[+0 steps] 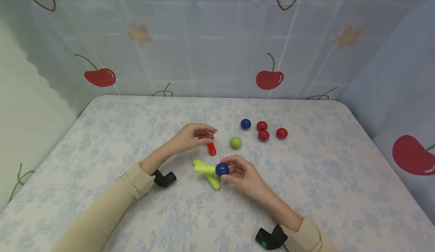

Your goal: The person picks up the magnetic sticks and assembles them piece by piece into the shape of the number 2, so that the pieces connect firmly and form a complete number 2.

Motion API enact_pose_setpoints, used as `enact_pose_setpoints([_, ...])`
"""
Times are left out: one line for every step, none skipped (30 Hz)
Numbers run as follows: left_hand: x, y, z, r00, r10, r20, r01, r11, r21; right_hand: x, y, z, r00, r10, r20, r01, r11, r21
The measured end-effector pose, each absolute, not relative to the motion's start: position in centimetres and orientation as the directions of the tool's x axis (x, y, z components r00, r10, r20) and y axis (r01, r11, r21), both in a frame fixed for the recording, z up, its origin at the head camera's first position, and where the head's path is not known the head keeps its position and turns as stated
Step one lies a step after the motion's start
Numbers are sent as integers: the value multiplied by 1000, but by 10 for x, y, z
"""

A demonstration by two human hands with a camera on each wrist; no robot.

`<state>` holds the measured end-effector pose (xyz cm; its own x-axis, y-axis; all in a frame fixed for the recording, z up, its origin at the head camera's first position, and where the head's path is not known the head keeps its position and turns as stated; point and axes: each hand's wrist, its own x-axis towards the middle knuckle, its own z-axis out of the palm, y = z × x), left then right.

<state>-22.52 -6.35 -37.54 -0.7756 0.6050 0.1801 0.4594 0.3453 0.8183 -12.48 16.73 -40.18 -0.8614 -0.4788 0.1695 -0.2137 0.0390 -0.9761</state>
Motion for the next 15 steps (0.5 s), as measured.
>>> enact_pose_setpoints([-231,-57,-376,-759,630,166,478,365,799,-124,168,-402,-859,-482,173,-214,30,-976])
enact_pose_setpoints([-237,-49,-377,-738,659,148,494,377,784,-123,168,-402,-860,-481,171,-207,22,-978])
enact_pose_setpoints([-241,-42,-378,-718,684,127,508,390,768,-123,168,-402,-858,-482,177,-208,11,-978])
enact_pose_setpoints([-244,-35,-379,-697,709,107,521,399,754,-123,168,-402,-856,-482,184,-210,0,-978])
enact_pose_setpoints([-247,-28,-380,-677,730,90,539,409,736,-122,168,-401,-855,-482,191,-213,-9,-977])
enact_pose_setpoints([-250,-22,-381,-659,749,76,557,418,718,-122,168,-401,-853,-482,199,-218,-18,-976])
enact_pose_setpoints([-252,-17,-381,-640,766,64,575,422,701,-122,169,-401,-852,-481,208,-224,-25,-974])
enact_pose_setpoints([-253,-11,-381,-622,781,56,591,421,688,-122,169,-401,-849,-482,217,-231,-32,-973])
enact_pose_setpoints([-254,-6,-381,-605,794,51,610,421,671,-123,169,-401,-846,-483,226,-237,-39,-971])
enact_pose_setpoints([-254,-2,-381,-592,804,49,628,423,653,-122,169,-401,-844,-484,232,-241,-44,-970])
enact_pose_setpoints([-254,1,-381,-580,813,50,648,423,633,-122,169,-401,-841,-485,239,-246,-50,-968])
enact_pose_setpoints([-254,4,-381,-570,820,49,669,429,608,-122,169,-401,-839,-486,243,-247,-57,-967])
enact_pose_setpoints([-253,7,-380,-563,825,45,686,437,581,-122,169,-402,-837,-488,247,-249,-61,-967])
enact_pose_setpoints([-252,8,-380,-562,826,40,699,448,557,-122,169,-402,-837,-488,249,-249,-65,-966])
enact_pose_setpoints([-251,9,-379,-563,825,36,710,461,533,-122,170,-401,-836,-488,250,-250,-67,-966])
